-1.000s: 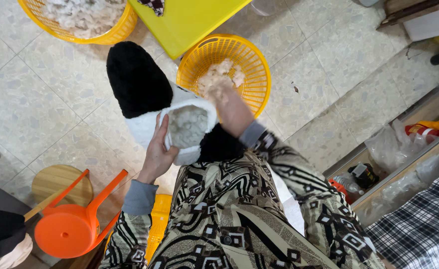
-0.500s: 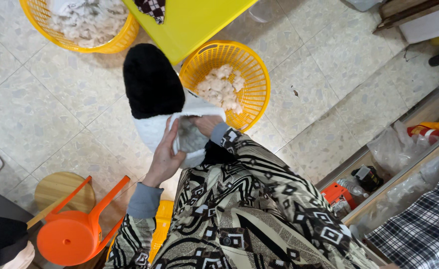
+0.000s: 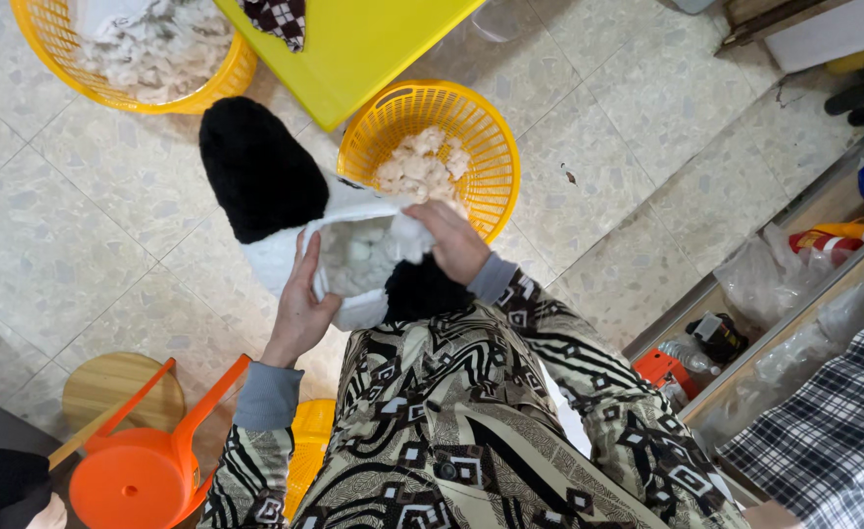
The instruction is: The person repeatedly scoops white fluffy stuffing from a yellow basket and packs it into the open cavity of a black-and-white plush toy. The person adjusts the toy and continues adding stuffing by hand throughout the clip.
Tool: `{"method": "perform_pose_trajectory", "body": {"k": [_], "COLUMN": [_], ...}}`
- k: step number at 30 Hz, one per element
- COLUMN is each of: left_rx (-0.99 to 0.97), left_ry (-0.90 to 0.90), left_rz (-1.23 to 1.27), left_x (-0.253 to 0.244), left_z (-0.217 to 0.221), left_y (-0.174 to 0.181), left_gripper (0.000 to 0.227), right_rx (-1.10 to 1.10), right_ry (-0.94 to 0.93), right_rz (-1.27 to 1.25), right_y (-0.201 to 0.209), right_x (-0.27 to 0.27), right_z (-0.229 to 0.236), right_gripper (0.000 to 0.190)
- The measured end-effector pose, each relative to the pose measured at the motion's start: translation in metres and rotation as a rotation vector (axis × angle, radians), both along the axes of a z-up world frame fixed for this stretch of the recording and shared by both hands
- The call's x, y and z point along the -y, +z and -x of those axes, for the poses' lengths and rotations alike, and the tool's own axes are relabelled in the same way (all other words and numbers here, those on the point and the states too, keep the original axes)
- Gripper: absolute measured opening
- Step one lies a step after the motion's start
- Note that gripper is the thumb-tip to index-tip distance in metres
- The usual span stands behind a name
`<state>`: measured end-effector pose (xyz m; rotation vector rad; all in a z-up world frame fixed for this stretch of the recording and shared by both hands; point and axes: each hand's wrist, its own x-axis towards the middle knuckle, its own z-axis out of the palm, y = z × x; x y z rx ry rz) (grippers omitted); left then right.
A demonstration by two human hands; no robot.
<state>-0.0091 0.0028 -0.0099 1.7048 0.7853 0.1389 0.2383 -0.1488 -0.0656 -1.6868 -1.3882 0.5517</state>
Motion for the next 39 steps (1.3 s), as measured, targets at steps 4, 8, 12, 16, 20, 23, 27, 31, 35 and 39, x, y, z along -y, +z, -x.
{"method": "perform_pose_trajectory", "body": {"k": [4, 8, 12, 16, 20, 23, 27, 31, 35, 39], "left_rx": [-0.042, -0.051, -0.133, 0.003, -0.030, -0.039, -0.009, -0.205, 0.059, 0.257], "left_ry": [0.027, 0.032, 0.051, -0.007, -0.077, -0.158, -0.286, -0.391, -0.433, -0.211], "left_rz": [0.035, 0.051, 0.094, 0.041, 0.033, 0.031, -0.113, -0.154, -0.595, -0.989], "left_x": [-0.001, 0.001, 0.003, 0.004, 0.003, 0.000, -0.015, -0.037, -0.029, 0.020], "left_z": [0.003, 0.004, 0.003, 0.002, -0.009, -0.024, -0.055, -0.107, -0.171, -0.223], "left_y": [-0.001, 0.003, 0.004, 0.001, 0.003, 0.009, 0.019, 0.023, 0.023, 0.020], "left_gripper": [0.101, 0.100, 0.098, 0.100, 0.101, 0.101, 0.103, 0.091, 0.074, 0.058], "right_rx": [0.269, 0.383, 0.456, 0.476, 0.144, 0.134, 0.016, -0.215, -0.338, -0.230], "right_ry": [-0.123, -0.104, 0.003, -0.039, 0.037, 0.023, -0.097, -0.082, -0.314, -0.500], "right_rz": [0.148, 0.480, 0.599, 0.480, 0.388, 0.300, 0.381, 0.175, 0.233, 0.227], "right_y": [-0.007, -0.004, 0.004, 0.003, -0.017, -0.037, -0.051, -0.027, 0.021, 0.062], "right_x": [0.000, -0.007, -0.007, -0.006, -0.021, -0.036, -0.035, 0.001, 0.042, 0.078], "right_z": [-0.035, -0.056, -0.067, -0.061, -0.037, -0.021, -0.041, -0.093, -0.133, -0.154], "right_gripper": [0.038, 0.066, 0.105, 0.089, 0.081, 0.066, 0.018, 0.018, 0.015, 0.016]}}
